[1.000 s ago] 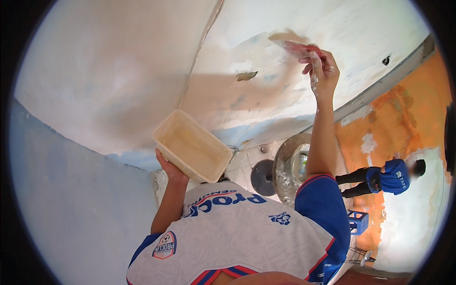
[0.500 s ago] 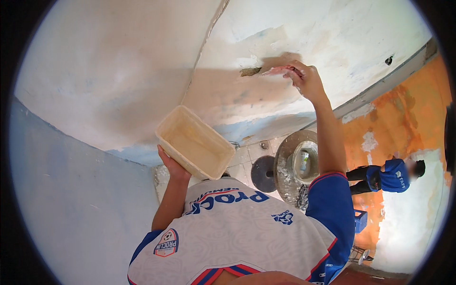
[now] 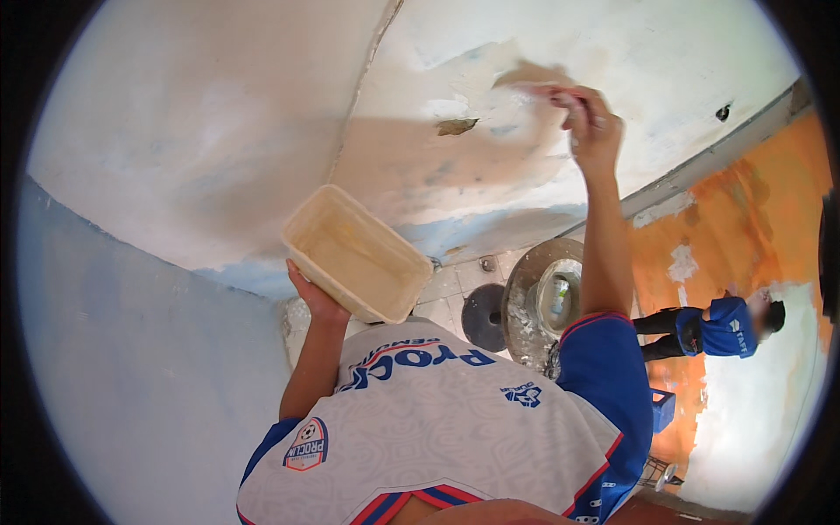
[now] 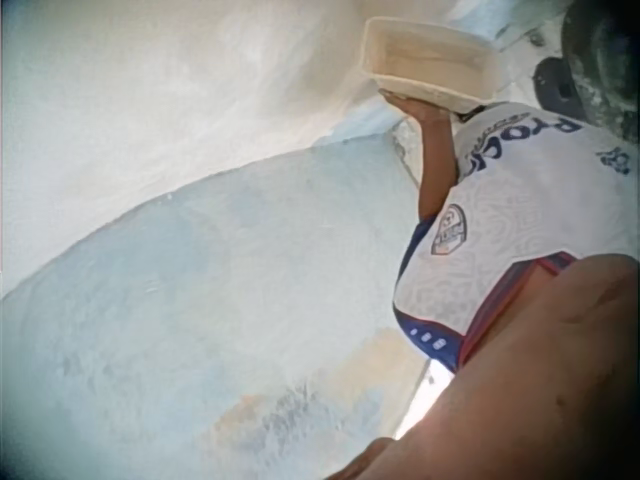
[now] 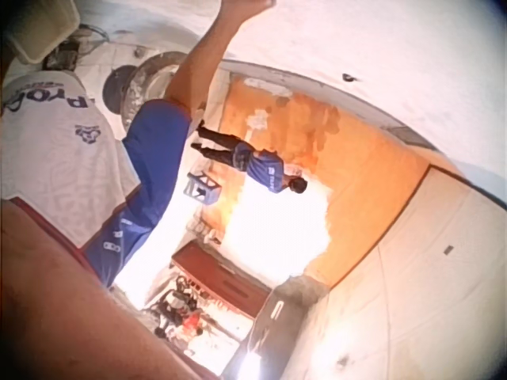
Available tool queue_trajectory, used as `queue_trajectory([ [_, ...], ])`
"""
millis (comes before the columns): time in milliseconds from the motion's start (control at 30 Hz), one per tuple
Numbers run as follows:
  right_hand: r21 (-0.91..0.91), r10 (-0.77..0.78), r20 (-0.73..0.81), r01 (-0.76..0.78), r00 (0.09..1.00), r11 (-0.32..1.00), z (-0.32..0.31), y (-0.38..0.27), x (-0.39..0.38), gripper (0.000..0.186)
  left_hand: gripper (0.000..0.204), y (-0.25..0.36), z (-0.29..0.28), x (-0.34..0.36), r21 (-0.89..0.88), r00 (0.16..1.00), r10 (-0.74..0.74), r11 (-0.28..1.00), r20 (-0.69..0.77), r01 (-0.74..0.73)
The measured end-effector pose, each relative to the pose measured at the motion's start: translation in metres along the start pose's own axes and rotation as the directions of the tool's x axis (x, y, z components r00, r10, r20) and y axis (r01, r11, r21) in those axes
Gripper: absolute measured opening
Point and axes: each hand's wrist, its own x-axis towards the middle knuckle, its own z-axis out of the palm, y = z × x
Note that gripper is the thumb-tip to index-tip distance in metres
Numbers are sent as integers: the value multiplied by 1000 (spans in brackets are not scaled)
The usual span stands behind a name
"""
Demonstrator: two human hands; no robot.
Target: The person mixes filler material in a plastic container and applies it to a hole in the ceiling using a putty knife.
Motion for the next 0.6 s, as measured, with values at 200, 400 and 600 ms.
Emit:
queue_trajectory([
  [200, -112, -92, 339, 137, 936, 984, -3, 5, -7, 17, 74, -1, 13, -4, 18, 999, 38, 999, -18, -38],
  [400, 325, 65, -285, 33, 956, 945, -25, -17, 25, 19, 69, -5, 27, -5, -27, 993, 111, 994, 34, -110],
  [600, 3, -2, 179, 2, 984, 1000, -3, 4, 14, 17, 69, -17, 29, -5, -31, 986, 158, 987, 63, -156],
])
